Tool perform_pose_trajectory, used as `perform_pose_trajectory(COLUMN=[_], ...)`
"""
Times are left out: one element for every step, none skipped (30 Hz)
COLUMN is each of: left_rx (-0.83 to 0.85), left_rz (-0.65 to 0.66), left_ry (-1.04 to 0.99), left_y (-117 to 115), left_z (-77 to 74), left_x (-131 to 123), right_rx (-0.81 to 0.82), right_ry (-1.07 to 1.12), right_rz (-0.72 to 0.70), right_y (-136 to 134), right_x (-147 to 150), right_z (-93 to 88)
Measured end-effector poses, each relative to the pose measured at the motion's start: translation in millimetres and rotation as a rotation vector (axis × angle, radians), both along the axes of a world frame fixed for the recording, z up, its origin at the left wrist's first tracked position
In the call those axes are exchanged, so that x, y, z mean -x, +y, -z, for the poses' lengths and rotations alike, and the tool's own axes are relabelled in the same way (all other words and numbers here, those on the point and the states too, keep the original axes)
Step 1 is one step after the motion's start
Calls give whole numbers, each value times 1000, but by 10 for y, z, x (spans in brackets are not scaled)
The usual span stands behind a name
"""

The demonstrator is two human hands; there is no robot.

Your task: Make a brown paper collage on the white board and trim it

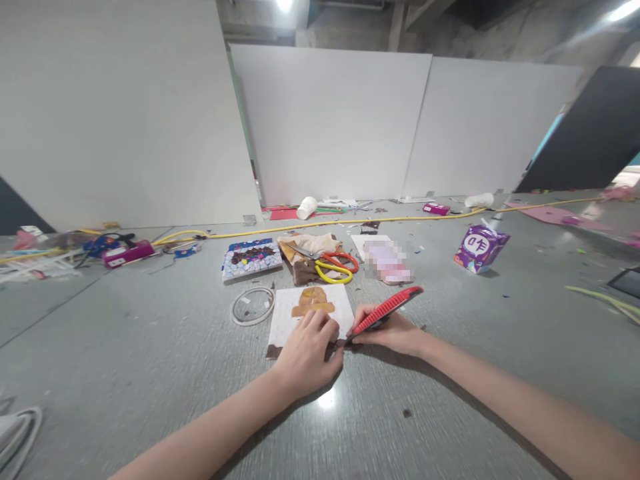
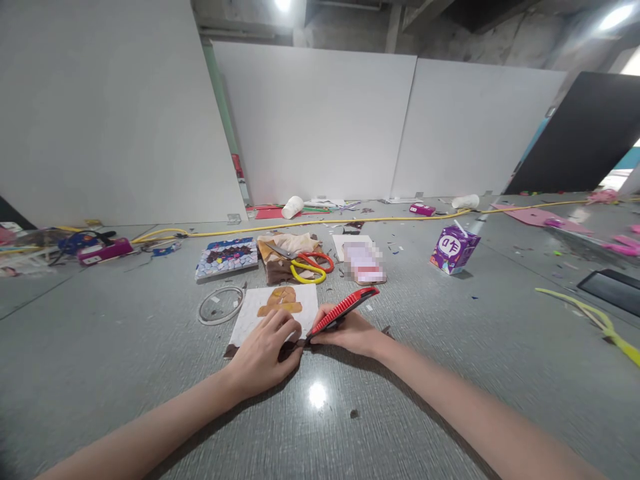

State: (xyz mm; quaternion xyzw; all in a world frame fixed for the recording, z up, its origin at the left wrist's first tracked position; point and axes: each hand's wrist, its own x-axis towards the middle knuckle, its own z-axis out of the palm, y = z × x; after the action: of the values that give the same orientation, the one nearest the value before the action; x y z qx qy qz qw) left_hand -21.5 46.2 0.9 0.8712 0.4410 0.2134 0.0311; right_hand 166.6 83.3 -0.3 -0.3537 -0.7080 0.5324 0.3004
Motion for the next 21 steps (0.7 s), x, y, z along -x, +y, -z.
perform_pose_trajectory(left_rx=[0, 1, 3, 6, 9, 11, 14, 15, 16, 16, 16, 16, 16, 17, 18, 18, 20, 20, 21, 21, 22], left_rz=[1, 1, 2, 1, 1, 0, 0, -2, -2, -1, -1, 0, 1, 2, 2, 2, 3, 4, 5, 6, 6], left_ry=[1, 1, 2, 2, 3, 5, 8, 10, 11, 12, 12, 11, 10, 9, 8, 7, 6, 4, 3, 3, -1], left_y=[1, 2, 3, 5, 6, 6, 6, 6, 5, 4, 3, 2, 2, 2, 4, 6, 8, 10, 12, 13, 12], left_z=[0, 0, -1, -2, -4, -4, -5, -4, -4, -3, -3, -3, -3, -4, -6, -7, -8, -8, -7, -4, 0], left_x=[0, 1, 0, 0, -1, -2, -3, -3, -4, -4, -4, -4, -4, -4, -4, -5, -5, -6, -6, -6, -5], right_rx=[20, 38, 51, 63, 73, 81, 86, 87, 85, 78, 66, 52, 38, 26, 18, 16, 19, 24, 29, 34, 37], right_ry=[9, 15, 18, 17, 17, 17, 18, 19, 18, 15, 8, -1, -9, -14, -15, -14, -16, -21, -24, -21, -9], right_rz=[2, 5, 17, 31, 48, 63, 75, 81, 77, 68, 58, 47, 40, 34, 30, 28, 26, 31, 46, 67, 93], right_y=[1, 3, 5, 8, 11, 15, 18, 22, 25, 27, 27, 26, 23, 19, 14, 9, 5, 1, 0, 2, 6], right_x=[2, 5, 6, 7, 7, 7, 6, 5, 3, 3, 3, 4, 6, 8, 12, 16, 19, 21, 21, 18, 11], right_z=[-1, -2, -1, 1, 4, 7, 12, 17, 22, 27, 30, 32, 32, 30, 25, 18, 10, 2, -6, -12, -15])
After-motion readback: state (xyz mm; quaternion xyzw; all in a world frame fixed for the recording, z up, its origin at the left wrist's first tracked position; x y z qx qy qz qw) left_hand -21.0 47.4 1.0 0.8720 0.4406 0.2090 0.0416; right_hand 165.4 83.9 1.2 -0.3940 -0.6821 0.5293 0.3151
